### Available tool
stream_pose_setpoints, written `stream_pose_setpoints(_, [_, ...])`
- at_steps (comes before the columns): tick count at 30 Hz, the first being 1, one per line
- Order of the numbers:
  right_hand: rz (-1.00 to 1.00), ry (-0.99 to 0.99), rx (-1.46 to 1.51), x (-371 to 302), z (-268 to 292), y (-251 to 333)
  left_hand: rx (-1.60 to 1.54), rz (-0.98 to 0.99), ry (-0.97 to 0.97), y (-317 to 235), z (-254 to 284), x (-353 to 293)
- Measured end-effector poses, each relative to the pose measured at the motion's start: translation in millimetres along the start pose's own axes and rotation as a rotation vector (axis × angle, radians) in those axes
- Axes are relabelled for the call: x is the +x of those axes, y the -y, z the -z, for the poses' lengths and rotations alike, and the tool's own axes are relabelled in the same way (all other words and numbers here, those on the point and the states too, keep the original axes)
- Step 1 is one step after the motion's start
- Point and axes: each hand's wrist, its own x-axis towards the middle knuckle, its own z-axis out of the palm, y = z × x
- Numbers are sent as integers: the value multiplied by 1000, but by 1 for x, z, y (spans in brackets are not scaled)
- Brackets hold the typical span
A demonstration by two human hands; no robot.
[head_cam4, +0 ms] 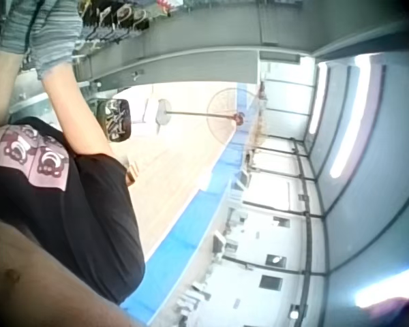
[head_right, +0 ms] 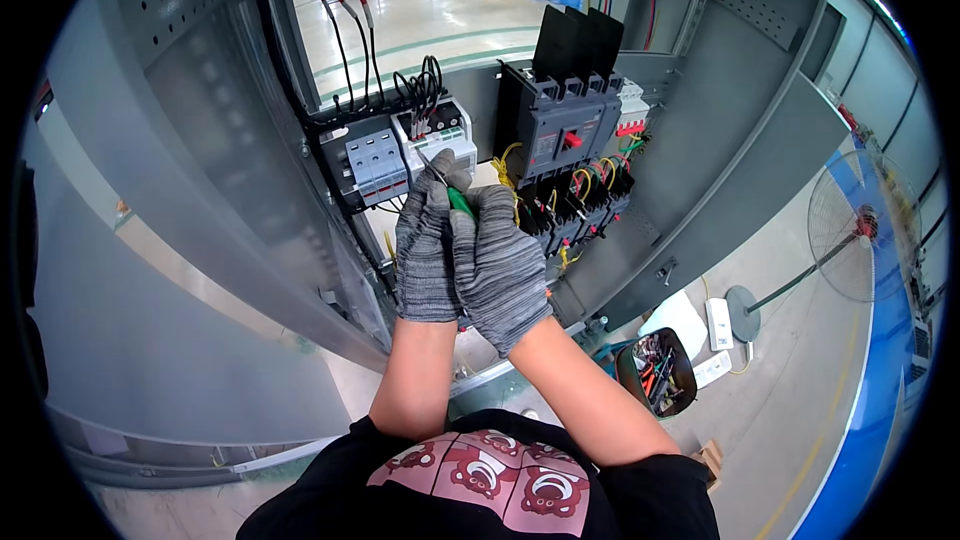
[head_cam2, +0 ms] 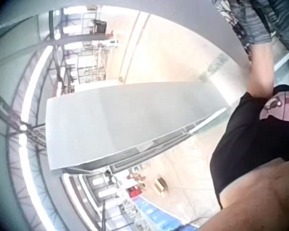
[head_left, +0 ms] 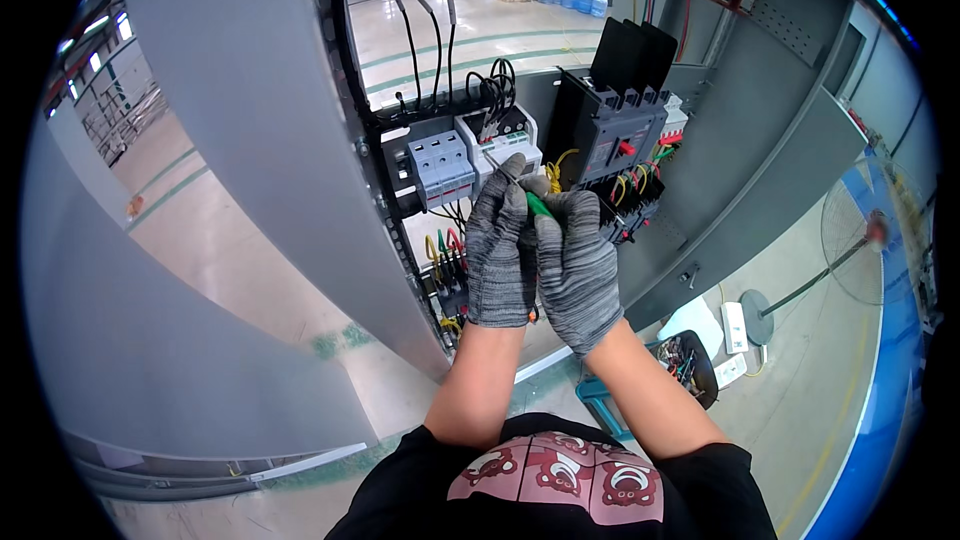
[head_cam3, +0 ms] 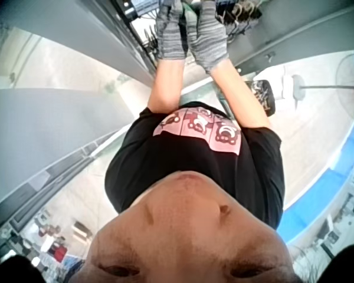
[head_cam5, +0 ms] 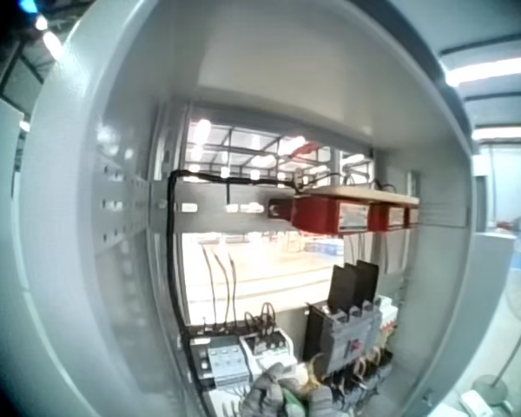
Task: The person works inside an open electrical cabinet, using a screwdriver and a handheld testing device to connect and test wires. They repeatedly reach for tools from a nearby toolbox and manipulate various colored wires and terminals within the panel.
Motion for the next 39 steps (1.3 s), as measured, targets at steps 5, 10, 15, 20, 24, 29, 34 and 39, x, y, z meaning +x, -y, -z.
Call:
stream_pose_setpoints(5, [441,-45,-317,2,-5,-10,-188,72,-31,9,1,-5])
stream_pose_setpoints(10, [184,-22,-171,-1,-4,2,-116,106,-30,5,12,-4])
stream_pose_setpoints(15, [131,-52,-165,10,-1,10,-84,31,17,0,1,-5])
stream_pose_setpoints(20, [375,-104,-336,11,-5,6,-181,93,1,4,16,2])
stream_pose_setpoints(24, [475,-141,-254,16,-4,2,-101,82,-59,-4,5,3])
stream_pose_setpoints(29, [86,6,-238,10,-1,11,-129,37,46,-1,11,1])
stream_pose_setpoints(34, [437,-93,-259,12,-8,3,-275,190,27,4,26,7])
stream_pose_setpoints(39, [316,-103,-232,9,-7,-7,-14,60,-39,3,11,6])
